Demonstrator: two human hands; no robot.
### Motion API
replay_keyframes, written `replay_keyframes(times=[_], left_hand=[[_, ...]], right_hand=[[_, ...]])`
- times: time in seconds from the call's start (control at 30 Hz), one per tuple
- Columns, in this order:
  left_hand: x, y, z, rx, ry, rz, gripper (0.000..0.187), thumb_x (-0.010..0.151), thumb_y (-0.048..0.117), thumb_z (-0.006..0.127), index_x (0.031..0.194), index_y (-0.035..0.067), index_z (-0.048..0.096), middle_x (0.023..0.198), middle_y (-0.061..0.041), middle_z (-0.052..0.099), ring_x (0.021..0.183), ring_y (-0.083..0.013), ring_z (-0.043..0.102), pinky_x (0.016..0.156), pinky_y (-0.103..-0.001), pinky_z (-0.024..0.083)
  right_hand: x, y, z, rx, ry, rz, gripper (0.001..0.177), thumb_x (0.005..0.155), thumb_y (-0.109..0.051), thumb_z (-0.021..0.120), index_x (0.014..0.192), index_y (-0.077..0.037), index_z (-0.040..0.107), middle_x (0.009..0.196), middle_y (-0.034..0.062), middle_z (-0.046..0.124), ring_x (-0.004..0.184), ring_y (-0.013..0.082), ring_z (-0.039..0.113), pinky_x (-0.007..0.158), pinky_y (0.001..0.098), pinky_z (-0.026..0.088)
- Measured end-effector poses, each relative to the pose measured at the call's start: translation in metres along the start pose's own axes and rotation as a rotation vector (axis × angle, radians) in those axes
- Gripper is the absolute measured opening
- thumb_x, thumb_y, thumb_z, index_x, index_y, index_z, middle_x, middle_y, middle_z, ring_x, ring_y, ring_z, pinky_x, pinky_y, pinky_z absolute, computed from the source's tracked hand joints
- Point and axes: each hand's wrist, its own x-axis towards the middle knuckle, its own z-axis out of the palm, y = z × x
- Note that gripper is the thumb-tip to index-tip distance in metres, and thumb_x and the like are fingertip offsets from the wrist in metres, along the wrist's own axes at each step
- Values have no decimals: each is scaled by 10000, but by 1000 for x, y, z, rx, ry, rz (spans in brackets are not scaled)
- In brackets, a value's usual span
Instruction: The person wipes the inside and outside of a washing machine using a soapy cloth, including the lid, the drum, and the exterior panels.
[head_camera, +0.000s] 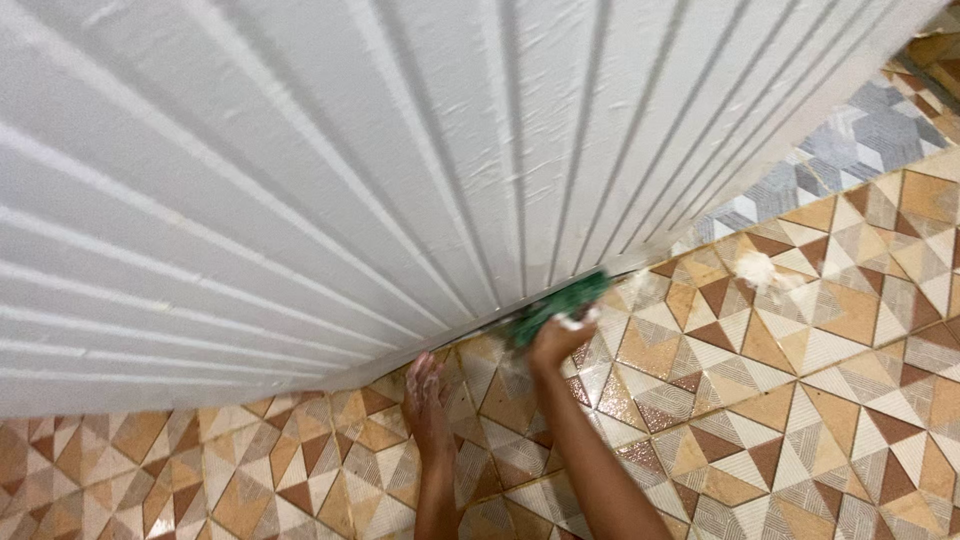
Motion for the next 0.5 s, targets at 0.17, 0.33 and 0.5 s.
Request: replay_keyframes(times=[0.17,0.33,0.5], left_hand=[[-7,3,-24,34,80,104,464,1013,290,523,1427,80,539,1470,-92,541,1386,-225,484,1153,-378,356],[-1,5,-67,-136,163,283,436,1030,266,535,1409,52,555,1450,-136,545,1369,-249,499,1173,-373,363],[-15,54,-92,84,257,341,420,1081,269,434,1404,45,583,1428,-99,571,1326,-216,528,1124,-322,387]], right_hand=[[-104,31,11,-201,-274,102,246,986,25,500,1224,3,560,1056,100,608,766,182,538,581,306,463],[-148,48,17,-314,-448,88,195,979,-14,542,1169,6,580,1013,90,616,788,187,557,621,329,474],[-145,69,7,-379,-479,6,156,972,-54,584,1114,8,601,970,80,624,810,192,577,661,351,486]])
